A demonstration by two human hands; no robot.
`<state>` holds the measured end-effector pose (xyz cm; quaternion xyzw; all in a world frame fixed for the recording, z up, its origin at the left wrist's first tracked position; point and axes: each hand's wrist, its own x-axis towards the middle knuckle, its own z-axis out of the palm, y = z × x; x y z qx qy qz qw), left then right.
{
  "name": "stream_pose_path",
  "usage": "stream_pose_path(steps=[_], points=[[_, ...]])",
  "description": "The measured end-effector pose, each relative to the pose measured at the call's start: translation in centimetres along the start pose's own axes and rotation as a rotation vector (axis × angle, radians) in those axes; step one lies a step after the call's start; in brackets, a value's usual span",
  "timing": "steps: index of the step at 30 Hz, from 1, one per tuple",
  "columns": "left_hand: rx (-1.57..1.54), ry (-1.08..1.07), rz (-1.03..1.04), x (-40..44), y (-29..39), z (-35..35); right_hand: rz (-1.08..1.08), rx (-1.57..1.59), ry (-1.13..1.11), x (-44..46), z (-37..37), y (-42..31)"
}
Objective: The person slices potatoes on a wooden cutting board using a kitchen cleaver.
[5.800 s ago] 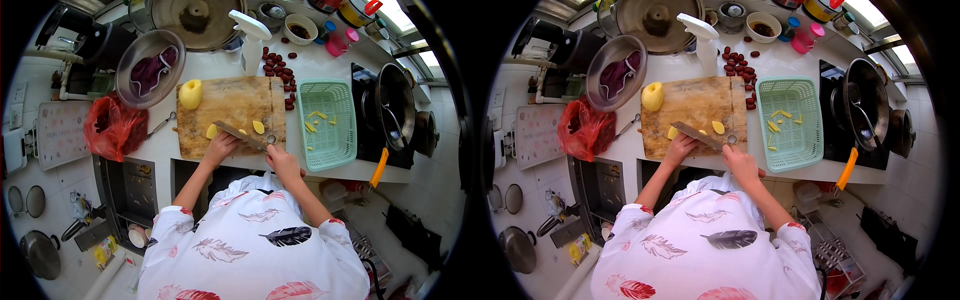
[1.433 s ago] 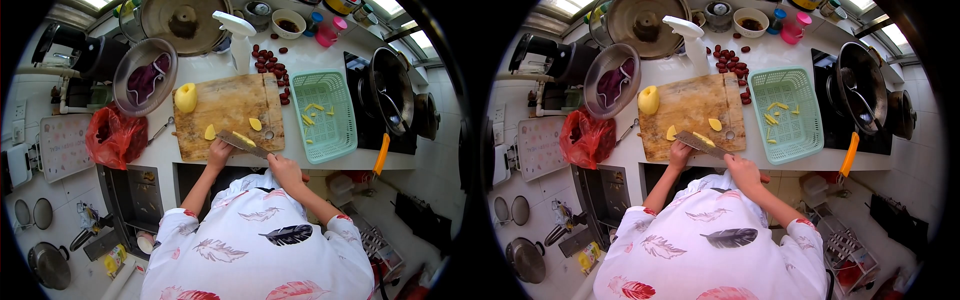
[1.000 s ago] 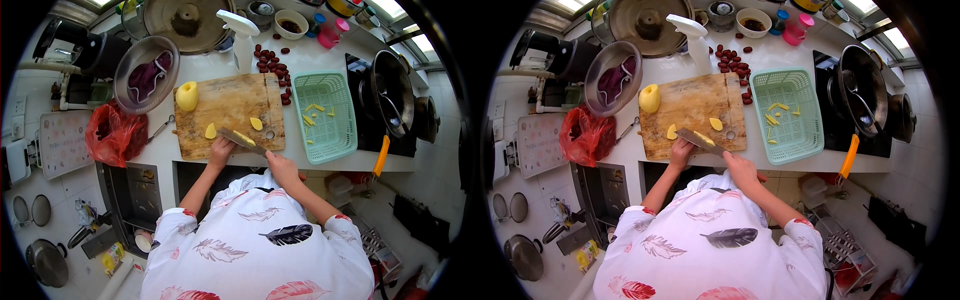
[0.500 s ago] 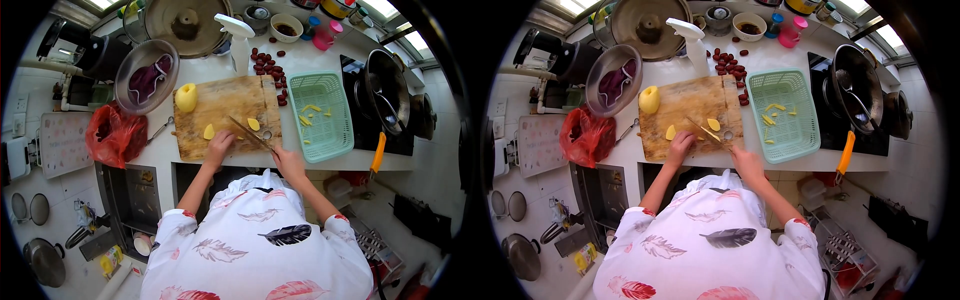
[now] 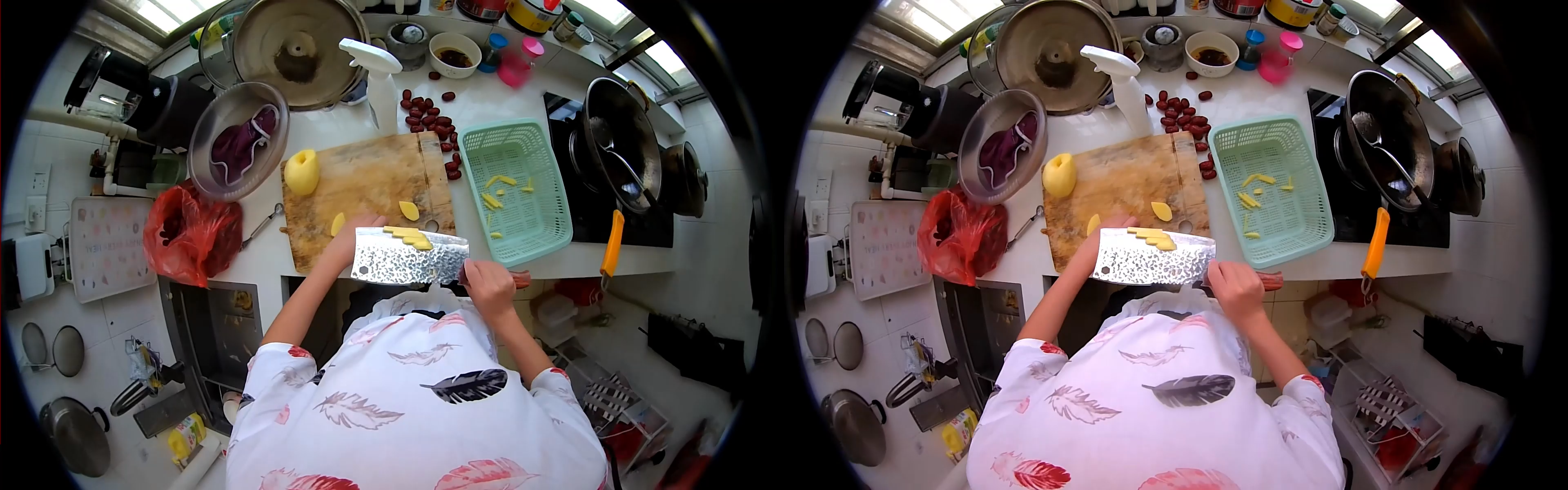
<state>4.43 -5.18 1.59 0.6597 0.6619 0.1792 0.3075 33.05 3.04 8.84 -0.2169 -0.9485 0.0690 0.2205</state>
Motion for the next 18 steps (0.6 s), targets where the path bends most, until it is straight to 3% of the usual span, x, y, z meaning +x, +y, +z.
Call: stream_pose_path(steps=[3, 9, 11, 13, 15, 18], points=[[-0.221, 0.041, -0.129, -0.5, 1.7, -0.8, 0.039, -0.009, 0.101, -0.2, -0.8, 0.2], [-0.192, 0.161, -0.175, 1.9, 2.9, -5.3, 0.148, -0.162, 0.153, -1.8, -1.8, 1.1], [-0.381, 0.251, -0.023, 3.6, 5.2, -6.5, 0.181, -0.217, 0.137, -2.6, -2.3, 1.5], [-0.383, 0.213, 0.011, 5.5, 9.3, -7.9, 0.199, -0.274, 0.106, -3.1, -2.8, 1.7], [-0.378, 0.008, 0.166, 7.8, 11.9, -7.5, 0.228, -0.304, 0.107, -3.6, -3.1, 1.9], [-0.266, -0.093, 0.434, 10.6, 14.4, -4.9, 0.268, -0.348, 0.118, -4.2, -3.5, 2.1]])
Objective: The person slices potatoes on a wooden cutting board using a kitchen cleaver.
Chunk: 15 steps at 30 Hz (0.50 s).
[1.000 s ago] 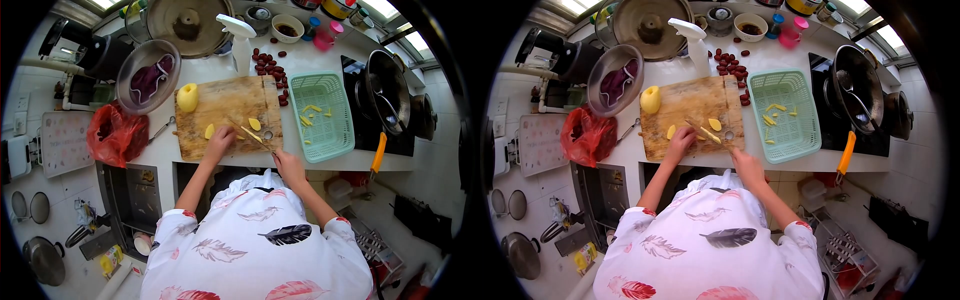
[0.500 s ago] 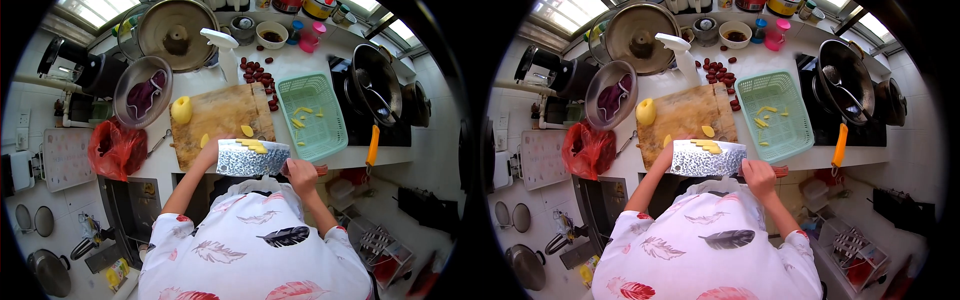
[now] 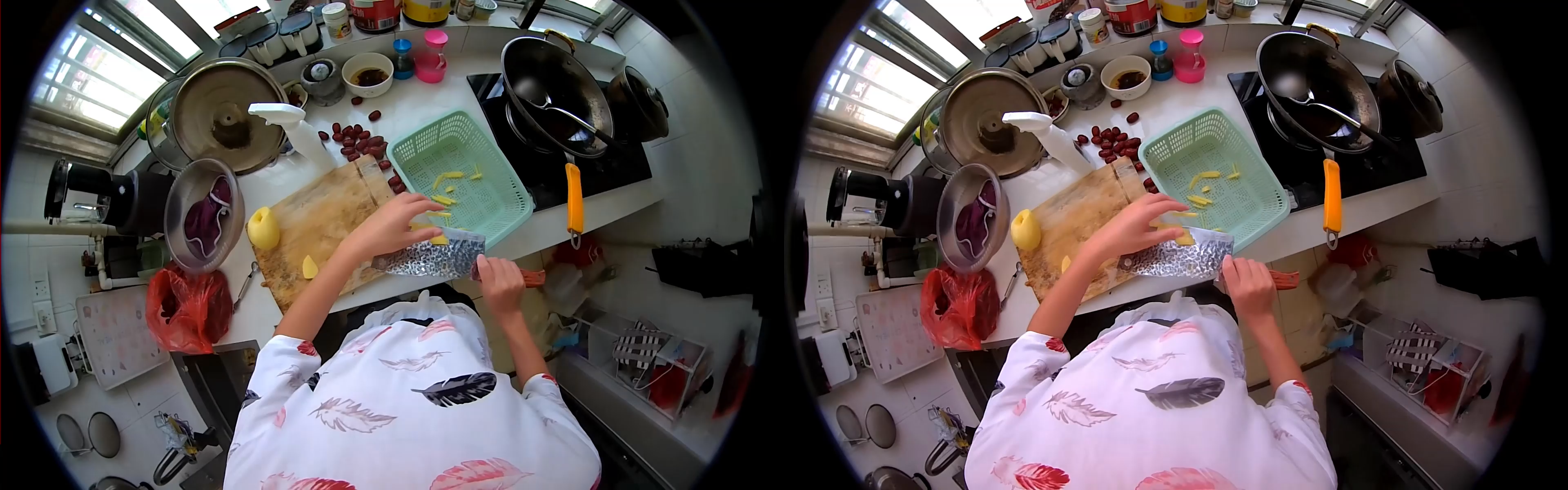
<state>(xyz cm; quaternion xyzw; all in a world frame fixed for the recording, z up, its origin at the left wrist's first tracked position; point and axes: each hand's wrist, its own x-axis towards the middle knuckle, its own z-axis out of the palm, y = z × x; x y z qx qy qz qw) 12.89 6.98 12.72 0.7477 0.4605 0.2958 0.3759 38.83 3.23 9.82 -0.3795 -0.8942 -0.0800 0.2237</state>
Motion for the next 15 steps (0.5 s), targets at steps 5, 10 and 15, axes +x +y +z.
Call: stream_pose_path(steps=[5, 10, 15], points=[[0.104, -0.223, 0.013, 3.6, -1.3, 2.6, 0.055, -0.071, 0.064, -0.3, -0.4, 1.0], [0.215, -0.265, -0.039, 7.2, -1.1, 2.9, 0.103, -0.107, 0.076, -1.1, -0.7, 1.9], [0.218, -0.014, 0.186, 9.3, -3.8, 2.3, 0.131, -0.12, 0.08, -1.4, -0.9, 1.7]])
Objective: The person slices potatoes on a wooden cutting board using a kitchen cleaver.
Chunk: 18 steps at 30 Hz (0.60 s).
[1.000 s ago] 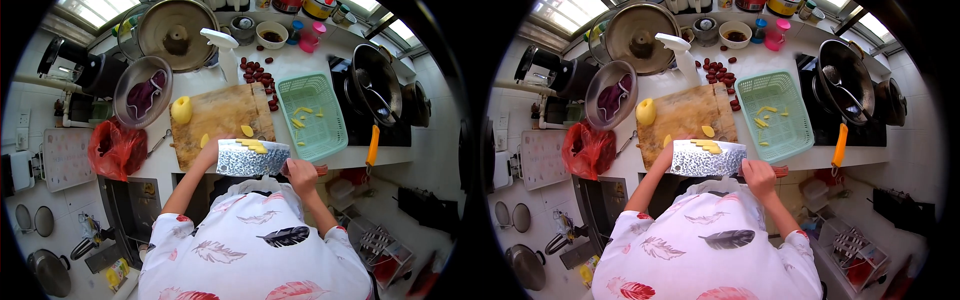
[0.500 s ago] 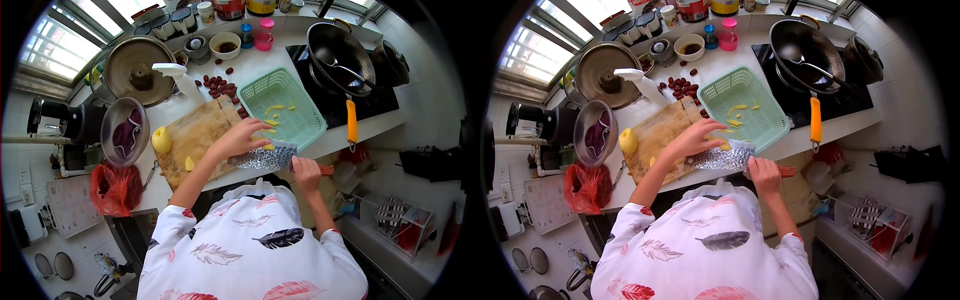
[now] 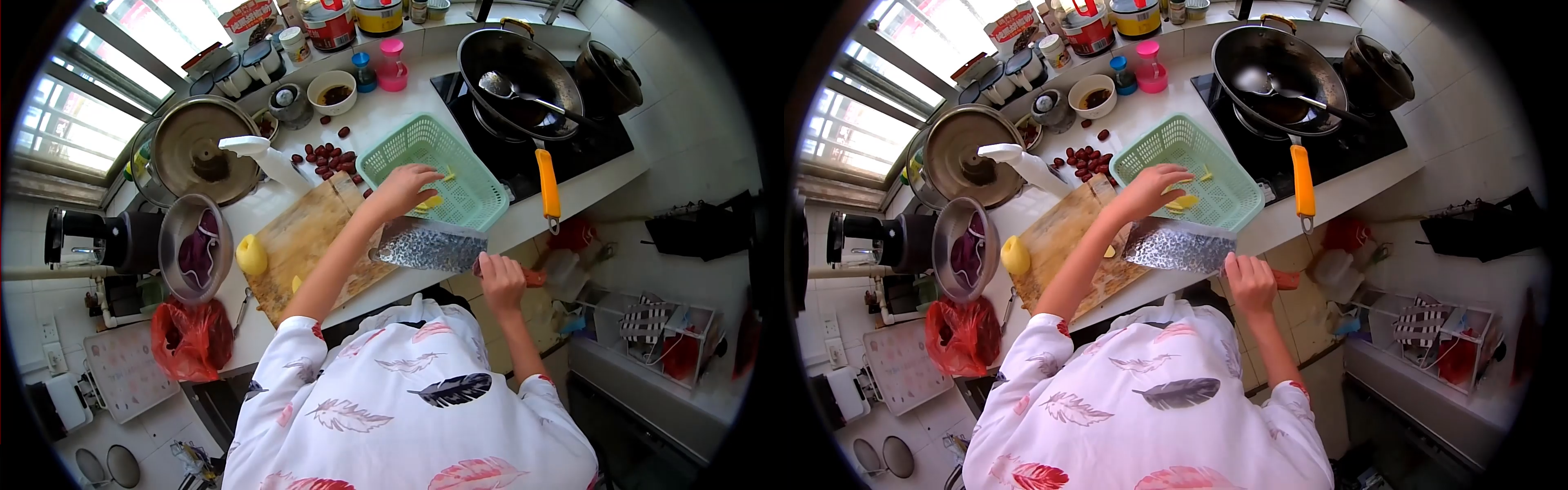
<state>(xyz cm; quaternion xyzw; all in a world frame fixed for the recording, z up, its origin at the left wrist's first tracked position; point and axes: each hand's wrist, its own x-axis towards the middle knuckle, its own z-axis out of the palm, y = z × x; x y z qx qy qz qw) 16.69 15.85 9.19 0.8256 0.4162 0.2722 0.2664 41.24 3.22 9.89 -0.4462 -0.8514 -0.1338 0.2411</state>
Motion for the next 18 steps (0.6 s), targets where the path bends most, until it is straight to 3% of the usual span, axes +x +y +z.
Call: stream_pose_path(steps=[1, 5, 6, 7, 8, 10, 13, 16, 18], points=[[0.131, 0.148, 0.145, -0.2, -0.3, -0.4, 0.016, 0.003, 0.004, 0.0, 0.0, -0.1], [-0.109, 0.274, -0.299, -4.5, 0.3, -3.8, 0.145, 0.095, -0.063, -0.5, 0.1, -0.8], [-0.149, 0.326, -0.408, -6.1, -0.1, -4.2, 0.301, 0.208, -0.093, -0.2, -0.1, -1.3], [-0.129, 0.389, -0.426, -8.2, -1.3, -3.8, 0.456, 0.322, -0.127, 0.1, -0.2, -1.7], [-0.127, 0.398, -0.438, -10.5, -2.5, -3.4, 0.445, 0.331, -0.133, 0.3, -0.3, -2.3], [-0.149, 0.222, -0.616, -14.6, -3.7, -2.2, 0.747, 0.464, -0.191, 0.9, -0.4, -3.2], [0.107, 0.151, -0.501, -18.6, -2.9, -0.2, 0.799, 0.6, -0.201, 2.1, -0.9, -4.4], [0.243, 0.09, -0.518, -19.6, -2.5, 0.7, 0.813, 0.739, -0.226, 2.8, -0.7, -5.6], [0.204, 0.103, -0.513, -20.0, -3.1, 1.1, 0.794, 0.807, -0.245, 3.1, -0.5, -6.3]])
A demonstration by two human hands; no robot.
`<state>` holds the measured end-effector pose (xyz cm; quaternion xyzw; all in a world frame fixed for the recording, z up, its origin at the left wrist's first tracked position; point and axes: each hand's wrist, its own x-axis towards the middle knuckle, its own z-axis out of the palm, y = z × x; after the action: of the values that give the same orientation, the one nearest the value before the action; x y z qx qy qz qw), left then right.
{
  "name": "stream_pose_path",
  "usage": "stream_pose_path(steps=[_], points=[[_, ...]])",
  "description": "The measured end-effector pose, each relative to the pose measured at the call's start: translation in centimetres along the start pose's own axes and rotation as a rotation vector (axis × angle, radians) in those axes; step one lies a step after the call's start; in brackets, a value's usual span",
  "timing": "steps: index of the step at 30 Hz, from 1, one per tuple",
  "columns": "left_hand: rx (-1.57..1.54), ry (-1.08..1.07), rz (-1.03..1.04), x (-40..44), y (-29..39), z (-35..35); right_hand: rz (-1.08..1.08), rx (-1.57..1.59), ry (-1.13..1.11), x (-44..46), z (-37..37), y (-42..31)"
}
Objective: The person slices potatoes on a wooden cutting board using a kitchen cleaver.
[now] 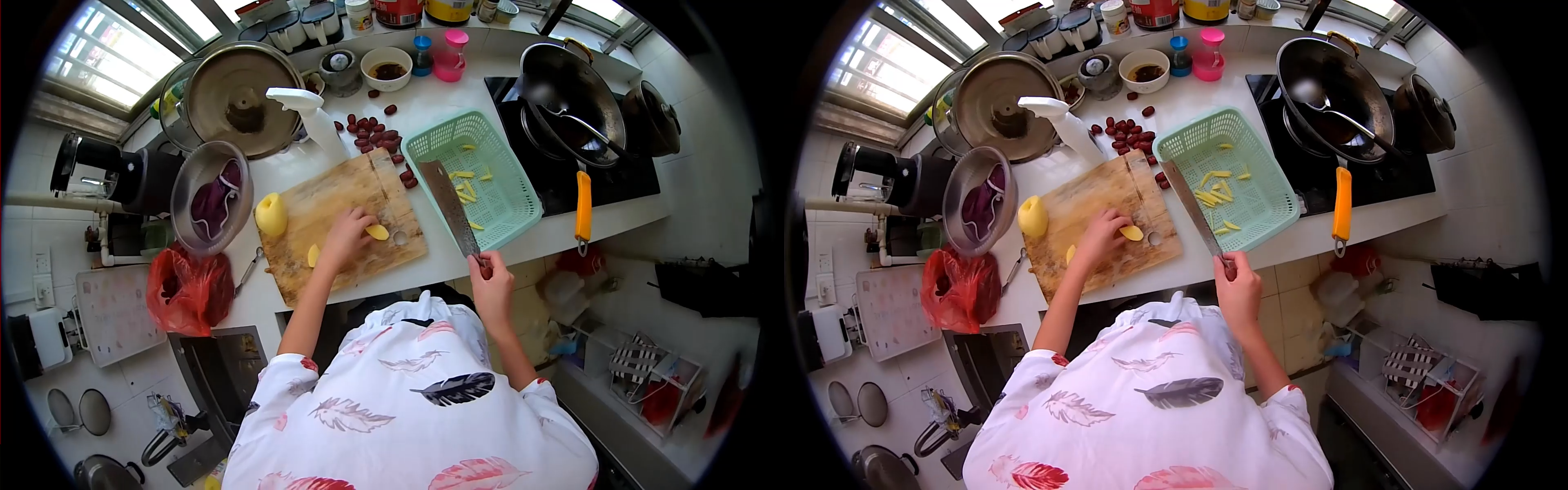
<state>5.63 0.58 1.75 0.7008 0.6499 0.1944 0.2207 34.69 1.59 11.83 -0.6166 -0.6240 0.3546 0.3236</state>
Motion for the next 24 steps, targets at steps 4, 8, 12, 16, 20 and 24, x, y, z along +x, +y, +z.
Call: stream_pose_path(steps=[4, 8, 12, 16, 20, 24], points=[[-0.017, -0.057, 0.05, -0.5, 0.8, -0.7, -0.046, -0.06, -0.132, -0.2, 2.1, -0.2], [-0.169, 0.002, -0.064, -1.9, 2.0, -0.8, -0.033, -0.153, -0.255, -0.7, 4.0, 0.4], [-0.272, 0.131, 0.0, -3.1, 3.9, 0.0, -0.037, -0.129, -0.245, -1.0, 5.0, 1.1], [-0.217, -0.033, -0.112, -3.1, 3.6, 2.0, 0.01, -0.124, -0.258, -0.9, 4.8, 1.0], [-0.107, 0.044, -0.009, -2.8, 4.5, 1.0, 0.001, -0.163, -0.283, -0.6, 4.5, 1.1], [-0.128, 0.013, 0.315, -2.7, 3.6, 1.4, 0.011, -0.129, -0.285, -0.5, 5.0, 1.5]])
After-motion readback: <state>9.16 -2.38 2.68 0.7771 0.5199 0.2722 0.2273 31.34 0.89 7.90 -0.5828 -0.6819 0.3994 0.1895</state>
